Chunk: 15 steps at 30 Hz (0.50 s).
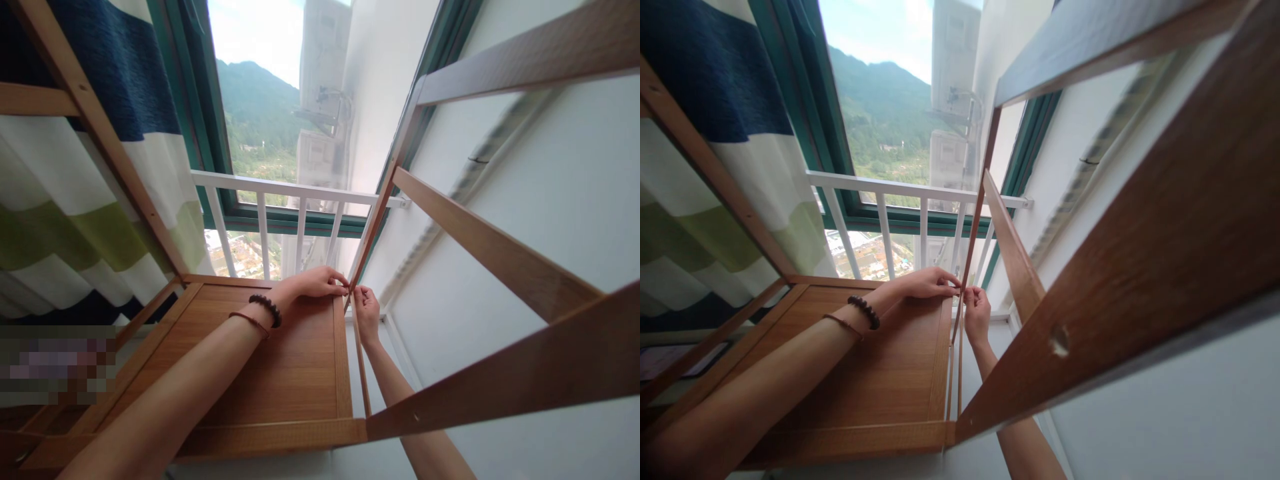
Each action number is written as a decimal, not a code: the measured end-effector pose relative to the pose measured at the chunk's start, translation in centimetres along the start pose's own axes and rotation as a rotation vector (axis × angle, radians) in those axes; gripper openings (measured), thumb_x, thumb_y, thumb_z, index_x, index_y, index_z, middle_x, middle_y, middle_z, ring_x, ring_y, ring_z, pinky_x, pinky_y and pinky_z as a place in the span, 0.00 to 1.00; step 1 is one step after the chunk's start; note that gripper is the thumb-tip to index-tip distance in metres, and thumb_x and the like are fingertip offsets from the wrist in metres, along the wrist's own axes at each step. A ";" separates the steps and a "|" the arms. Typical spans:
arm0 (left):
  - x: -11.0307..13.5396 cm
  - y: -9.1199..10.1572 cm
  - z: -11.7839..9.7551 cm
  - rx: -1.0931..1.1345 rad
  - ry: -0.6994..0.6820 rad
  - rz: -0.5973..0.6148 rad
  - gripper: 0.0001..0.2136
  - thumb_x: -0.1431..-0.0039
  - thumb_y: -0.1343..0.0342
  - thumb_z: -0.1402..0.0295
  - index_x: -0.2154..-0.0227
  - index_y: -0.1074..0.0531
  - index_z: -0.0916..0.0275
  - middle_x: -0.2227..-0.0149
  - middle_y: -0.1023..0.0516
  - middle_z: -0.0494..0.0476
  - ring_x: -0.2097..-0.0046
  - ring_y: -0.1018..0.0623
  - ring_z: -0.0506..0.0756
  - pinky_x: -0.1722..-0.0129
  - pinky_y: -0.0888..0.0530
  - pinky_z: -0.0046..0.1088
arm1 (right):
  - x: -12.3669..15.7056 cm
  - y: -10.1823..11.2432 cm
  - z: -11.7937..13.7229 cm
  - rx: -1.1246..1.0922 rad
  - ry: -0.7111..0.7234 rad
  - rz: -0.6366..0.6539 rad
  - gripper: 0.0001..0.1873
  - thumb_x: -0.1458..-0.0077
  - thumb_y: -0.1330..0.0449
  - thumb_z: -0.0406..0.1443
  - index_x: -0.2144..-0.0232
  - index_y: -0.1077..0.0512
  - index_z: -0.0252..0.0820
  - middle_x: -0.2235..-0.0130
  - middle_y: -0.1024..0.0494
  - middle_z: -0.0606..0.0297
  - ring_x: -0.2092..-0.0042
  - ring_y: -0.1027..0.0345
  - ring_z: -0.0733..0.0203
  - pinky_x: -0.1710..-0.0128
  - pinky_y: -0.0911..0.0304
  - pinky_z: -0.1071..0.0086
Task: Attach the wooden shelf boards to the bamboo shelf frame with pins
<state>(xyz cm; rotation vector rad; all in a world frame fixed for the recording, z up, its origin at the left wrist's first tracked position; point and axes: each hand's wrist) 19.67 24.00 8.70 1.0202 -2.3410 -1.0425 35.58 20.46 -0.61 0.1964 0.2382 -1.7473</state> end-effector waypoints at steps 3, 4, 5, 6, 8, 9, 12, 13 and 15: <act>0.0 -0.1 0.0 0.011 0.007 -0.003 0.23 0.49 0.49 0.53 0.56 0.28 0.64 0.72 0.26 0.53 0.72 0.33 0.49 0.72 0.39 0.22 | 0.0 0.1 -0.2 -0.076 -0.040 -0.007 0.17 0.51 0.44 0.47 0.69 0.32 0.38 0.73 0.25 0.64 0.70 0.31 0.62 0.68 0.38 0.69; 0.0 -0.1 0.1 0.017 0.006 -0.001 0.23 0.49 0.49 0.53 0.57 0.28 0.65 0.73 0.26 0.53 0.72 0.33 0.49 0.72 0.39 0.22 | 0.1 0.1 -0.2 -0.088 -0.049 -0.015 0.17 0.52 0.44 0.47 0.70 0.32 0.37 0.73 0.25 0.64 0.70 0.31 0.62 0.68 0.37 0.69; 0.0 -0.1 0.1 0.022 0.002 0.000 0.23 0.49 0.49 0.52 0.57 0.28 0.65 0.73 0.26 0.53 0.72 0.33 0.49 0.73 0.39 0.22 | 0.2 0.2 -0.2 -0.096 -0.053 -0.025 0.16 0.52 0.43 0.46 0.70 0.31 0.37 0.73 0.25 0.64 0.70 0.31 0.62 0.68 0.37 0.69; 0.0 -0.1 0.0 0.025 -0.002 0.000 0.24 0.49 0.50 0.52 0.57 0.28 0.65 0.73 0.26 0.53 0.73 0.34 0.49 0.73 0.40 0.22 | 0.3 0.2 -0.3 -0.100 -0.052 -0.033 0.16 0.52 0.43 0.46 0.70 0.30 0.37 0.72 0.24 0.63 0.69 0.31 0.62 0.67 0.36 0.68; 0.1 -0.1 0.0 0.020 -0.007 -0.002 0.24 0.49 0.50 0.52 0.57 0.28 0.65 0.75 0.28 0.53 0.74 0.35 0.48 0.74 0.40 0.22 | 0.6 0.2 -0.3 -0.106 -0.039 -0.037 0.16 0.50 0.44 0.45 0.68 0.28 0.37 0.69 0.23 0.62 0.66 0.30 0.61 0.63 0.36 0.66; 0.1 -0.1 -0.1 0.016 -0.006 -0.004 0.24 0.50 0.50 0.52 0.57 0.28 0.65 0.75 0.28 0.52 0.74 0.35 0.48 0.74 0.41 0.22 | 0.8 0.3 -0.2 -0.108 -0.031 -0.030 0.17 0.50 0.45 0.45 0.66 0.28 0.37 0.67 0.23 0.62 0.64 0.30 0.60 0.60 0.36 0.65; 0.1 -0.1 -0.2 0.015 0.002 -0.007 0.24 0.49 0.50 0.51 0.57 0.28 0.65 0.77 0.29 0.51 0.75 0.36 0.48 0.74 0.41 0.22 | 1.4 0.5 -0.1 -0.111 -0.031 0.006 0.18 0.48 0.46 0.44 0.59 0.28 0.40 0.58 0.24 0.61 0.55 0.32 0.58 0.52 0.39 0.62; 0.1 -0.2 -0.2 0.019 0.004 -0.006 0.24 0.49 0.50 0.51 0.57 0.28 0.65 0.77 0.29 0.51 0.74 0.35 0.48 0.74 0.40 0.22 | 1.6 0.6 0.0 -0.109 -0.035 0.018 0.19 0.48 0.46 0.43 0.57 0.29 0.40 0.55 0.25 0.61 0.52 0.33 0.57 0.50 0.40 0.61; 0.0 -0.2 -0.2 0.024 0.008 -0.003 0.24 0.49 0.50 0.52 0.57 0.28 0.65 0.76 0.29 0.52 0.74 0.35 0.48 0.73 0.40 0.22 | 1.9 0.8 0.1 -0.093 -0.034 0.034 0.20 0.48 0.46 0.43 0.55 0.30 0.41 0.52 0.27 0.62 0.49 0.36 0.56 0.47 0.43 0.60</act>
Point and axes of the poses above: each hand's wrist, its own x-axis away from the middle knuckle, its own y-axis out of the back of the hand, z = x × y
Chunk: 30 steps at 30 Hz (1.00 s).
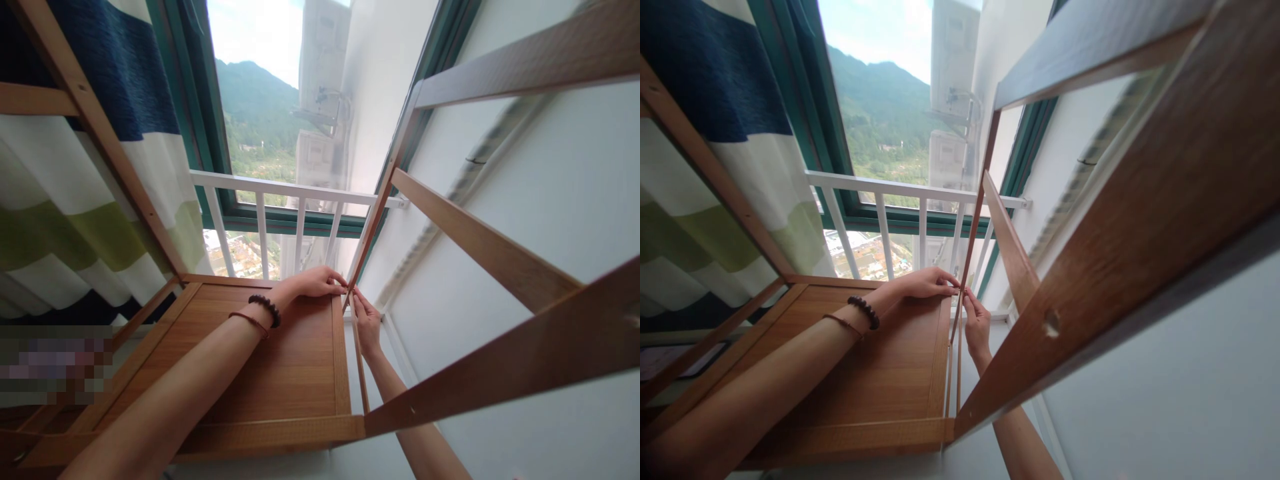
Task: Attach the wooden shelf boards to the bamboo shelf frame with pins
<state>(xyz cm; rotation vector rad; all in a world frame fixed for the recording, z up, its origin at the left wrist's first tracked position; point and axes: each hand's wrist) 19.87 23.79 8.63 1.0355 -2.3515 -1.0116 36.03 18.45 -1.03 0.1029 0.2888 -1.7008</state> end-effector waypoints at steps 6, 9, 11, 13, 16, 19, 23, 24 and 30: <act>-0.1 -0.2 0.2 0.007 0.011 0.006 0.24 0.49 0.51 0.51 0.57 0.28 0.65 0.77 0.30 0.52 0.75 0.35 0.48 0.73 0.40 0.22 | 0.2 0.6 0.4 0.121 0.061 0.050 0.20 0.47 0.47 0.42 0.53 0.30 0.44 0.50 0.29 0.64 0.46 0.39 0.56 0.44 0.48 0.58; -0.2 -0.3 0.2 0.016 0.013 0.004 0.25 0.49 0.51 0.51 0.57 0.28 0.65 0.76 0.29 0.52 0.74 0.34 0.49 0.72 0.39 0.22 | 0.1 0.7 0.6 0.145 0.070 0.065 0.20 0.48 0.46 0.43 0.53 0.31 0.44 0.50 0.30 0.64 0.46 0.39 0.55 0.44 0.48 0.56; -0.2 -0.3 0.3 0.009 0.013 -0.001 0.25 0.49 0.52 0.50 0.57 0.28 0.65 0.76 0.29 0.52 0.75 0.34 0.49 0.73 0.39 0.23 | 0.0 0.7 0.7 0.154 0.071 0.069 0.20 0.48 0.46 0.43 0.53 0.31 0.45 0.50 0.30 0.65 0.45 0.40 0.55 0.44 0.49 0.54; -0.2 -0.4 0.4 0.005 0.005 -0.001 0.25 0.49 0.52 0.50 0.57 0.28 0.65 0.77 0.30 0.52 0.75 0.35 0.48 0.74 0.40 0.23 | 0.0 0.7 0.7 0.155 0.066 0.074 0.20 0.48 0.46 0.43 0.53 0.31 0.45 0.50 0.30 0.65 0.46 0.40 0.55 0.44 0.49 0.54; -0.3 -0.4 0.4 0.007 -0.010 0.010 0.25 0.49 0.52 0.51 0.56 0.29 0.66 0.76 0.30 0.52 0.75 0.35 0.48 0.74 0.40 0.23 | 0.1 0.8 0.8 0.157 0.059 0.084 0.20 0.48 0.46 0.42 0.53 0.31 0.44 0.49 0.30 0.64 0.45 0.40 0.55 0.43 0.50 0.55; -0.4 -0.3 0.3 -0.011 0.001 0.023 0.25 0.48 0.53 0.52 0.55 0.30 0.66 0.76 0.29 0.52 0.75 0.35 0.49 0.74 0.39 0.23 | 0.1 0.9 0.7 0.163 0.050 0.096 0.21 0.48 0.46 0.42 0.52 0.32 0.43 0.49 0.31 0.64 0.45 0.41 0.55 0.43 0.50 0.56; -0.5 -0.3 0.0 -0.059 0.011 0.027 0.23 0.47 0.53 0.55 0.54 0.30 0.65 0.73 0.27 0.53 0.72 0.32 0.49 0.71 0.38 0.22 | 0.1 0.9 0.6 0.153 0.043 0.100 0.21 0.47 0.47 0.43 0.51 0.33 0.44 0.49 0.31 0.63 0.45 0.40 0.55 0.43 0.50 0.56; -0.5 -0.2 -0.1 -0.077 0.014 0.029 0.22 0.47 0.53 0.56 0.54 0.30 0.65 0.72 0.27 0.54 0.72 0.31 0.50 0.71 0.37 0.22 | 0.1 0.9 0.6 0.146 0.044 0.100 0.21 0.47 0.47 0.43 0.51 0.33 0.43 0.49 0.31 0.63 0.45 0.40 0.55 0.43 0.50 0.56; -0.4 0.0 -0.5 -0.100 0.021 0.038 0.19 0.46 0.52 0.59 0.54 0.30 0.62 0.62 0.24 0.58 0.64 0.28 0.52 0.64 0.36 0.23 | 0.3 0.9 0.9 0.130 0.046 0.122 0.22 0.46 0.48 0.42 0.50 0.34 0.43 0.47 0.32 0.63 0.45 0.41 0.57 0.43 0.50 0.59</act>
Point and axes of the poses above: each hand's wrist, its own x-axis away from the middle knuckle, its own y-axis out of the back of the hand, z = x × y
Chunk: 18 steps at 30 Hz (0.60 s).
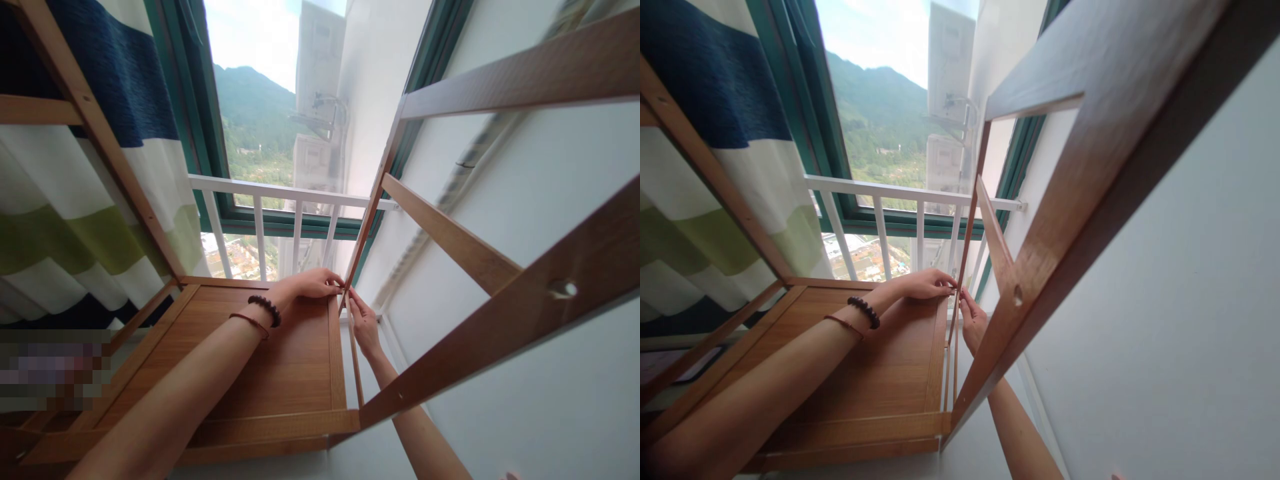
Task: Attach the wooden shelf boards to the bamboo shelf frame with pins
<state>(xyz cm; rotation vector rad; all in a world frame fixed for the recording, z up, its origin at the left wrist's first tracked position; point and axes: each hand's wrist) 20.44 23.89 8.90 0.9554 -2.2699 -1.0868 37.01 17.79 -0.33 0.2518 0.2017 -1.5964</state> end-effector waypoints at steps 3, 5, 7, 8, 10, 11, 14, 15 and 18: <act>0.3 0.0 -0.1 -0.007 0.003 -0.006 0.20 0.46 0.53 0.58 0.54 0.30 0.62 0.61 0.24 0.58 0.63 0.27 0.52 0.64 0.35 0.23 | 0.0 0.0 0.2 -0.020 0.003 -0.002 0.23 0.46 0.48 0.43 0.49 0.35 0.44 0.47 0.32 0.64 0.45 0.41 0.57 0.43 0.49 0.59; 0.7 0.0 -0.2 -0.012 0.006 -0.027 0.20 0.45 0.54 0.57 0.54 0.30 0.62 0.60 0.23 0.58 0.63 0.27 0.53 0.64 0.35 0.23 | 0.0 -0.1 0.3 -0.028 -0.015 -0.012 0.24 0.47 0.48 0.43 0.48 0.36 0.43 0.48 0.32 0.63 0.45 0.40 0.57 0.44 0.48 0.59; 1.0 -0.2 -0.3 -0.015 0.018 -0.055 0.20 0.45 0.54 0.57 0.54 0.30 0.62 0.60 0.23 0.58 0.62 0.26 0.53 0.63 0.35 0.23 | 0.0 0.0 0.4 -0.012 -0.036 -0.020 0.25 0.47 0.47 0.44 0.47 0.37 0.42 0.48 0.31 0.62 0.45 0.40 0.56 0.44 0.48 0.60; 1.2 -0.2 -0.2 -0.011 0.027 -0.066 0.20 0.45 0.54 0.57 0.54 0.30 0.61 0.59 0.24 0.58 0.61 0.26 0.53 0.62 0.34 0.23 | 0.0 0.0 0.4 0.003 -0.042 -0.021 0.26 0.47 0.47 0.45 0.47 0.37 0.41 0.48 0.31 0.62 0.46 0.40 0.56 0.44 0.48 0.60; 1.5 -0.4 -0.2 0.005 0.038 -0.080 0.19 0.45 0.54 0.59 0.54 0.30 0.61 0.57 0.24 0.57 0.59 0.26 0.53 0.61 0.34 0.23 | 0.1 0.0 0.6 0.030 -0.047 -0.024 0.26 0.47 0.47 0.45 0.48 0.36 0.40 0.48 0.32 0.61 0.46 0.40 0.56 0.44 0.48 0.60; 1.6 -0.5 -0.1 0.013 0.039 -0.085 0.19 0.45 0.54 0.59 0.54 0.30 0.62 0.57 0.24 0.57 0.58 0.26 0.53 0.59 0.34 0.23 | 0.1 -0.1 0.8 0.037 -0.048 -0.025 0.26 0.47 0.48 0.45 0.48 0.36 0.39 0.48 0.32 0.60 0.45 0.40 0.55 0.44 0.48 0.60; 2.1 -0.7 -0.1 0.014 0.048 -0.112 0.19 0.44 0.55 0.60 0.54 0.30 0.62 0.55 0.25 0.57 0.56 0.27 0.53 0.57 0.34 0.24 | 0.3 -0.2 1.3 0.024 -0.061 -0.024 0.28 0.47 0.48 0.45 0.47 0.37 0.36 0.48 0.32 0.58 0.45 0.40 0.55 0.44 0.48 0.60; 2.2 -0.7 -0.2 0.005 0.052 -0.125 0.19 0.44 0.55 0.60 0.54 0.30 0.62 0.55 0.25 0.57 0.56 0.27 0.53 0.56 0.34 0.24 | 0.3 -0.3 1.5 0.012 -0.065 -0.021 0.29 0.47 0.48 0.45 0.47 0.38 0.35 0.48 0.32 0.57 0.45 0.41 0.55 0.44 0.48 0.59; 2.8 -0.8 -0.3 -0.056 0.032 -0.189 0.17 0.44 0.55 0.61 0.57 0.29 0.62 0.55 0.26 0.57 0.55 0.28 0.54 0.55 0.34 0.26 | 0.3 -0.4 1.8 -0.034 -0.075 0.001 0.31 0.48 0.47 0.44 0.45 0.41 0.33 0.47 0.33 0.54 0.45 0.40 0.55 0.43 0.48 0.59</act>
Point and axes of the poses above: each hand's wrist, its own x-axis away from the middle knuckle, its own y-axis out of the back of the hand, z = x × y
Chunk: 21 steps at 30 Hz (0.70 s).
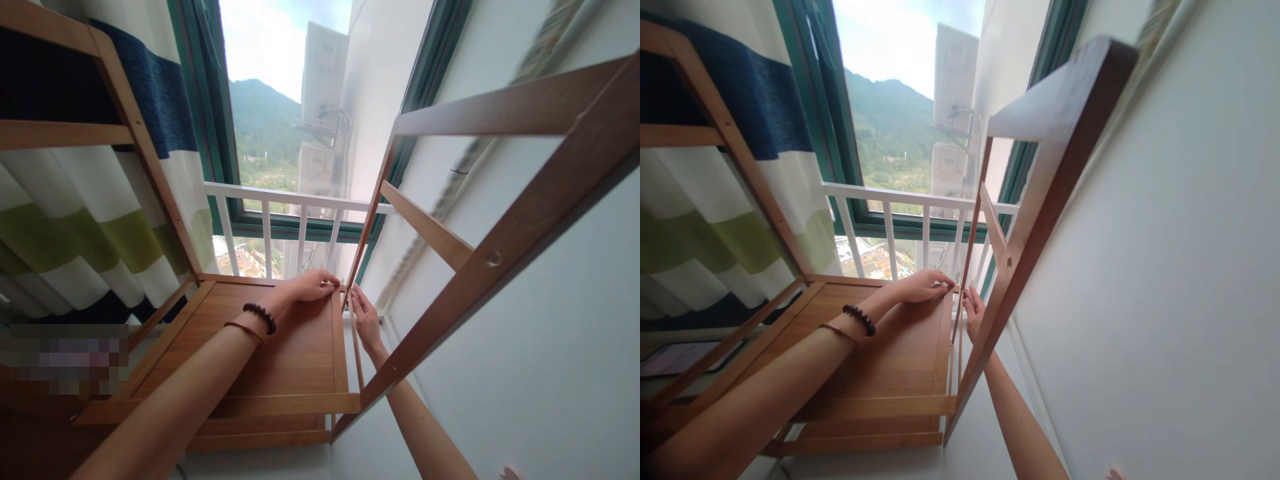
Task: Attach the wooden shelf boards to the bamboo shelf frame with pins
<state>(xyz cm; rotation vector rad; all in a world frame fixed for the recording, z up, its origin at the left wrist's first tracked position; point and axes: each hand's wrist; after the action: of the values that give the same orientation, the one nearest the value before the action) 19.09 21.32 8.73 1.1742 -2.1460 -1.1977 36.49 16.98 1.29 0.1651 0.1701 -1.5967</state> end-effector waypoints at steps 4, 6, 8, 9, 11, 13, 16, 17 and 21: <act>1.2 -0.3 -0.3 -0.048 -0.098 -0.098 0.15 0.44 0.55 0.64 0.61 0.26 0.64 0.57 0.27 0.59 0.56 0.28 0.53 0.53 0.34 0.26 | 0.3 0.3 -0.3 -0.008 0.006 0.006 0.31 0.49 0.46 0.44 0.46 0.41 0.33 0.45 0.35 0.53 0.44 0.42 0.56 0.43 0.48 0.61; 2.1 -0.6 -0.7 -0.068 -0.118 -0.135 0.14 0.44 0.55 0.65 0.62 0.26 0.63 0.56 0.28 0.60 0.56 0.29 0.54 0.51 0.35 0.28 | 0.8 0.7 -0.7 0.019 0.026 -0.001 0.30 0.49 0.46 0.44 0.47 0.40 0.35 0.46 0.35 0.54 0.45 0.40 0.56 0.45 0.46 0.60; 3.4 -1.2 -1.3 -0.119 -0.111 -0.194 0.14 0.44 0.54 0.64 0.62 0.26 0.62 0.55 0.29 0.60 0.53 0.30 0.55 0.49 0.36 0.33 | 1.5 1.4 -1.1 0.057 0.056 -0.009 0.28 0.49 0.46 0.45 0.48 0.39 0.36 0.47 0.34 0.55 0.48 0.38 0.56 0.47 0.44 0.60; 4.2 -1.5 -1.6 -0.148 -0.106 -0.229 0.14 0.44 0.53 0.63 0.62 0.26 0.61 0.54 0.30 0.60 0.52 0.31 0.56 0.48 0.38 0.36 | 2.0 1.8 -1.2 0.075 0.071 -0.014 0.27 0.49 0.46 0.44 0.49 0.38 0.37 0.48 0.33 0.55 0.49 0.38 0.56 0.48 0.43 0.60; 6.1 -2.0 -2.4 -0.197 -0.101 -0.289 0.14 0.44 0.53 0.62 0.60 0.27 0.60 0.52 0.31 0.59 0.50 0.33 0.57 0.46 0.39 0.40 | 3.2 2.7 -1.1 0.096 0.088 -0.022 0.25 0.49 0.46 0.43 0.50 0.38 0.38 0.48 0.33 0.55 0.49 0.37 0.57 0.49 0.41 0.60; 8.1 -2.4 -3.2 -0.225 -0.105 -0.327 0.14 0.43 0.54 0.62 0.58 0.29 0.59 0.50 0.33 0.58 0.49 0.35 0.57 0.46 0.39 0.40 | 4.6 3.7 -0.7 0.112 0.076 -0.021 0.25 0.49 0.46 0.43 0.50 0.38 0.40 0.49 0.33 0.55 0.50 0.38 0.57 0.51 0.40 0.61; 10.9 -2.5 -4.4 -0.257 -0.103 -0.358 0.14 0.42 0.55 0.63 0.56 0.31 0.58 0.51 0.32 0.56 0.48 0.35 0.56 0.46 0.39 0.39 | 6.7 5.0 0.0 0.159 0.005 0.010 0.24 0.49 0.46 0.43 0.51 0.38 0.40 0.52 0.32 0.55 0.52 0.37 0.57 0.54 0.38 0.61; 11.6 -2.4 -4.9 -0.263 -0.101 -0.360 0.14 0.42 0.55 0.64 0.56 0.31 0.58 0.52 0.31 0.55 0.49 0.35 0.55 0.46 0.38 0.39 | 7.4 5.3 0.3 0.180 -0.018 0.026 0.23 0.49 0.46 0.44 0.52 0.37 0.40 0.53 0.31 0.55 0.52 0.37 0.56 0.55 0.38 0.61; 14.2 -2.0 -7.1 -0.255 -0.122 -0.343 0.13 0.42 0.55 0.65 0.59 0.29 0.60 0.57 0.28 0.57 0.53 0.31 0.55 0.51 0.35 0.36 | 9.7 6.2 0.8 0.251 -0.048 0.081 0.20 0.48 0.48 0.45 0.56 0.36 0.39 0.57 0.29 0.57 0.56 0.35 0.58 0.60 0.36 0.64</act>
<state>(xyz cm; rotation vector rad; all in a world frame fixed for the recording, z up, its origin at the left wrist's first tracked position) 16.97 5.57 10.33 1.4192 -1.8486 -1.6733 42.37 7.17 0.02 0.3237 -0.0750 -1.5357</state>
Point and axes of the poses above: each hand's wrist, its own x-axis away from the middle knuckle, its own y-axis out of the back of the hand, z = x × y
